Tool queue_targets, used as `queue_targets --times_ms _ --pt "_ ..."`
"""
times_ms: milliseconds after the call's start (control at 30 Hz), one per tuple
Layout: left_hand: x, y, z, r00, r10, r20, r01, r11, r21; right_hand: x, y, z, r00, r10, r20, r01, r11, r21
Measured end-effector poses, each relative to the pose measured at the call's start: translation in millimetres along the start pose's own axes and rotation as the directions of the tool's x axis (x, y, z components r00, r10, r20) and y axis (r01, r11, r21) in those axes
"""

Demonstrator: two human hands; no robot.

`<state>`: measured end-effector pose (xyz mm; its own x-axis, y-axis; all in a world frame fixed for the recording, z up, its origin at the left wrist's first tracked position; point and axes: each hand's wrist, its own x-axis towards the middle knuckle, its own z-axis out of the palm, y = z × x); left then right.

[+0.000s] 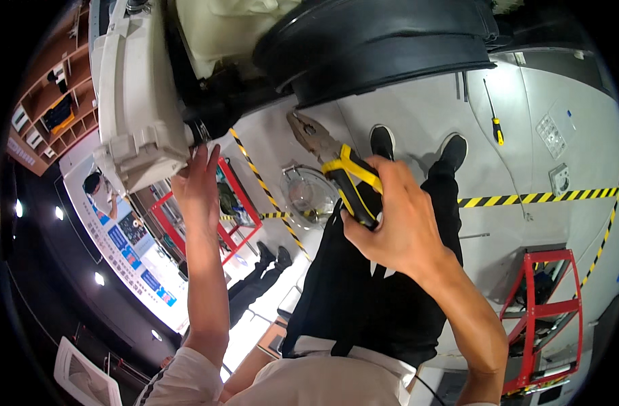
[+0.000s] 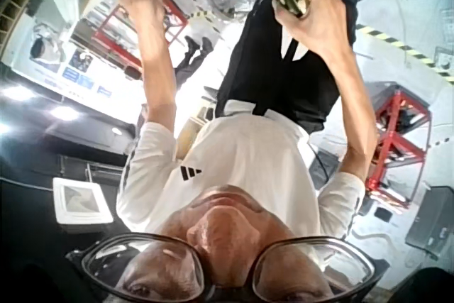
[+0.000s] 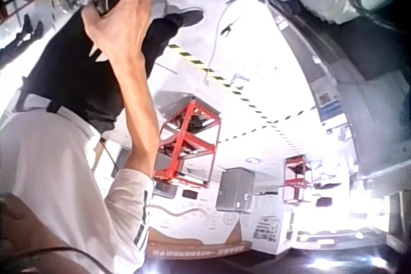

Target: The person handles the internal wiring and a black hose of a washing machine, then uses a pair of pliers to compress and position a metal clamp on the hose.

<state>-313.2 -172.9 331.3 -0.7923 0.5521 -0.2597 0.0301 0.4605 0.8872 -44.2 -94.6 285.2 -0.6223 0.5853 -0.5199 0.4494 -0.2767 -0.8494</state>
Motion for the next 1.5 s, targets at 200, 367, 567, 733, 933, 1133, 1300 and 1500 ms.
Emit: queue_targets --times_ms 200,367,567,733,933,1133,1300,1500 --pt "-7 -4 -6 0.999 -0.034 -0.002 0.033 0.991 -0.131 -3 11 -6 0.981 -0.194 -0.016 0.193 0.979 -0.061" --pt "-13 -8 -13 1.000 0.016 0.024 -0.014 0.995 -0.098 -7 12 0 0.993 -0.078 0.084 0.071 0.994 0.086" --pt "-17 -9 -29 0.995 0.090 0.041 -0.080 0.974 -0.212 -6 5 23 0.988 0.049 0.150 -0.090 0.954 0.286" --pt "-11 -6 -44 0.981 0.192 0.038 -0.178 0.955 -0.235 8 1 40 0.970 0.030 0.242 -0.136 0.890 0.435" --pt "-21 -38 -22 0.938 0.285 -0.198 -0.336 0.892 -0.303 42 19 53 0.965 -0.180 0.189 0.121 0.950 0.289" --pt "-69 -99 37 0.910 0.126 0.395 0.030 0.930 -0.366 82 15 43 0.909 -0.323 0.262 0.332 0.943 0.012" --pt "-90 -134 85 0.943 0.212 0.257 -0.082 0.895 -0.439 97 33 42 0.618 -0.715 0.327 0.784 0.592 -0.187" --pt "-91 -161 93 0.907 0.320 0.272 -0.004 0.654 -0.756 104 22 17 0.643 -0.653 0.399 0.763 0.503 -0.406"
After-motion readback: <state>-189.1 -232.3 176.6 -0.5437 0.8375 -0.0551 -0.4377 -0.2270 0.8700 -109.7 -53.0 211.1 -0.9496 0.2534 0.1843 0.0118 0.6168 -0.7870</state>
